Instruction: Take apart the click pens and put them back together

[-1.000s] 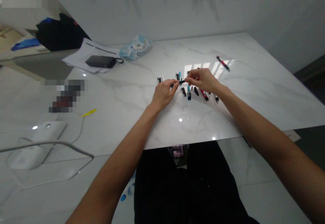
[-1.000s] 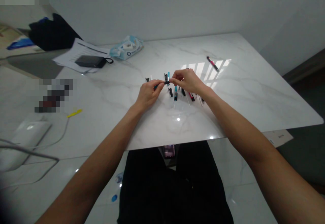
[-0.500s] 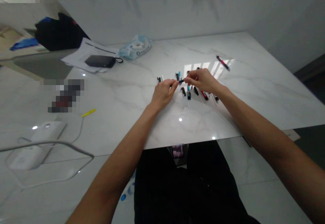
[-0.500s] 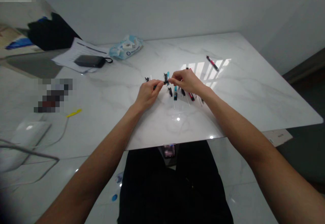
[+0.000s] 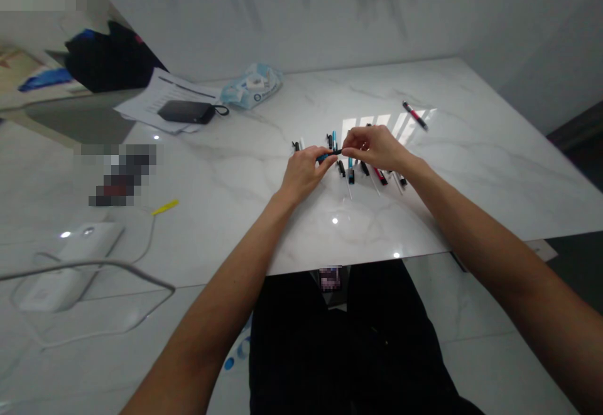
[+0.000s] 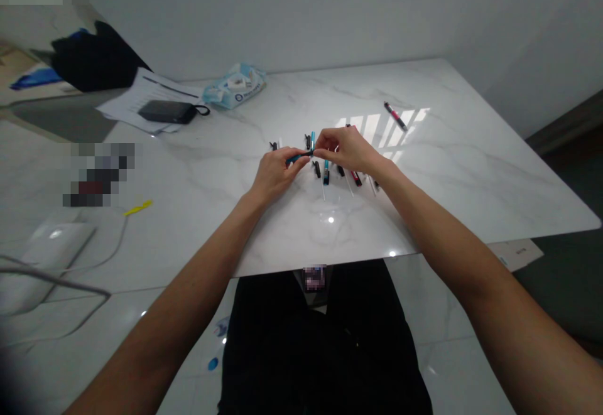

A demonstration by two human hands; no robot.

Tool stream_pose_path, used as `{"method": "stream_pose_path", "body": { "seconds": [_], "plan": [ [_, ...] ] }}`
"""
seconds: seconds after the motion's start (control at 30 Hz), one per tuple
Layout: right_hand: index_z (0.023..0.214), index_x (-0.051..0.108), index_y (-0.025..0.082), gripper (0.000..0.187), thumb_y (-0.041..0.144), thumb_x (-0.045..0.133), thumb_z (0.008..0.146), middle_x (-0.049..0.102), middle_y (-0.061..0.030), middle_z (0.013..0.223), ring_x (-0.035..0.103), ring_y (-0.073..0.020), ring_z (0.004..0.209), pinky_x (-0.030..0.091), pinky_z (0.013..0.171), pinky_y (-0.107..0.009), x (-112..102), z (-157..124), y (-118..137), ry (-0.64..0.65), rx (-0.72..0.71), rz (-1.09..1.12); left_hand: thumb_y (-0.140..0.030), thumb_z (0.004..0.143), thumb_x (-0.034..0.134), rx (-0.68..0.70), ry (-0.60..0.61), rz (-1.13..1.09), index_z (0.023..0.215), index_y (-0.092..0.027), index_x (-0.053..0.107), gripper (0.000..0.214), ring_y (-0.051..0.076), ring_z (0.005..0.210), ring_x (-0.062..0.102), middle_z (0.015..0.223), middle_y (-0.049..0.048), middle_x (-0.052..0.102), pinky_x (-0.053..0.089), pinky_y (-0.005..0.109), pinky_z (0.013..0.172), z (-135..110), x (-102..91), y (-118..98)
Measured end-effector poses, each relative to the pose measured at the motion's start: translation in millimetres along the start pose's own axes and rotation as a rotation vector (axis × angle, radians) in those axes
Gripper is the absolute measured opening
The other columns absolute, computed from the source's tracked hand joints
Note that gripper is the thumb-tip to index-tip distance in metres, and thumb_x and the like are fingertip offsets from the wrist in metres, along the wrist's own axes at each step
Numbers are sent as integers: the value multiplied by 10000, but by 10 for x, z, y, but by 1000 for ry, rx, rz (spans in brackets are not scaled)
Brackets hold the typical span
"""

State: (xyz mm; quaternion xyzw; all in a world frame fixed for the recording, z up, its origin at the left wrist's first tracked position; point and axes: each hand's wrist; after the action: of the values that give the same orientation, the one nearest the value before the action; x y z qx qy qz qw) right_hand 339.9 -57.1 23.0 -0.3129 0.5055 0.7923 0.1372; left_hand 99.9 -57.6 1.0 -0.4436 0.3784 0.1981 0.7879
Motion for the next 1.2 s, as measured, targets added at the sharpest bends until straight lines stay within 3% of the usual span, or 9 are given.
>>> {"method": "stream_pose_path", "body": {
  "seconds": [0.1, 0.2, 0.37, 0.53, 0.63, 0.73, 0.97, 1.1, 1.2],
  "plan": [
    [829, 774, 193, 337, 481, 711, 993, 712, -40, 732, 604, -159, 704, 484, 731, -368, -3, -1, 9, -2, 38, -34, -438, 1103, 564, 0, 6, -4, 1118, -203, 842, 364, 221, 892, 685, 1027, 88, 814, 489, 346, 860, -1, -1, -5],
    [927, 793, 197, 275, 467, 756, 963, 730, -41, 773, 626, -165, 723, 491, 725, -361, -7, -3, 14, -3, 17, -10, -429, 1128, 498, -5, 1, 3, 1073, -200, 846, 420, 222, 891, 685, 998, 85, 810, 488, 346, 850, -2, -2, -1],
    [833, 772, 186, 321, 461, 713, 987, 707, -31, 736, 594, -150, 708, 476, 728, -352, -13, -4, 21, 0, 37, -53, -454, 1075, 622, 1, 17, 0, 1161, -198, 840, 346, 230, 918, 706, 1058, 96, 822, 507, 356, 884, -2, -2, 1],
    [928, 790, 183, 272, 453, 761, 952, 718, -31, 771, 596, -148, 715, 472, 716, -344, -14, -14, 40, 9, 8, -25, -414, 1112, 545, -8, 7, 10, 1139, -207, 845, 365, 244, 989, 721, 1103, 97, 830, 508, 368, 913, 0, -3, -4],
    [821, 767, 181, 327, 450, 697, 994, 708, -38, 737, 584, -145, 693, 470, 718, -352, -19, -16, 48, 8, 18, -43, -457, 1092, 595, -9, 18, 10, 1163, -204, 844, 362, 235, 930, 715, 1082, 97, 829, 509, 362, 887, -3, -7, -5],
    [887, 781, 187, 334, 501, 718, 980, 723, -43, 767, 601, -156, 713, 479, 716, -353, -25, -12, 47, 15, 25, -27, -470, 1072, 635, -5, 17, 14, 1182, -201, 840, 355, 229, 908, 708, 1085, 98, 828, 507, 356, 874, -6, -6, 0],
    [810, 755, 196, 412, 550, 674, 1005, 719, -39, 731, 584, -149, 686, 496, 725, -359, -28, -6, 37, 44, 42, -56, -442, 1135, 485, 5, 12, 13, 1043, -209, 853, 445, 220, 869, 694, 989, 85, 822, 483, 340, 820, 0, -3, 8],
    [901, 774, 219, 343, 561, 780, 932, 738, -32, 791, 615, -164, 725, 506, 719, -357, -30, -4, 5, 44, 14, 2, -479, 1080, 611, 7, 13, -4, 1107, -219, 851, 355, 232, 905, 709, 1053, 89, 833, 500, 351, 854, -6, -14, 4],
    [856, 766, 227, 331, 545, 764, 947, 718, -19, 751, 602, -161, 703, 486, 709, -357, -28, 5, -27, 43, 13, -16, -470, 1072, 628, -9, 22, -1, 1148, -235, 849, 332, 250, 964, 726, 1095, 90, 837, 516, 368, 901, -13, -19, 4]
  ]
}}
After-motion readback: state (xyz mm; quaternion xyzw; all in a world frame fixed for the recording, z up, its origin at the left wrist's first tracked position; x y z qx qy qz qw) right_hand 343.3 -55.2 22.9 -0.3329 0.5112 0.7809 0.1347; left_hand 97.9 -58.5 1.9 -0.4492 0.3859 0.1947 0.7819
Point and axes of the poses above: each hand's wrist, its own z-axis towards the middle knuckle, its own x-axis out of the palm, y = z × x
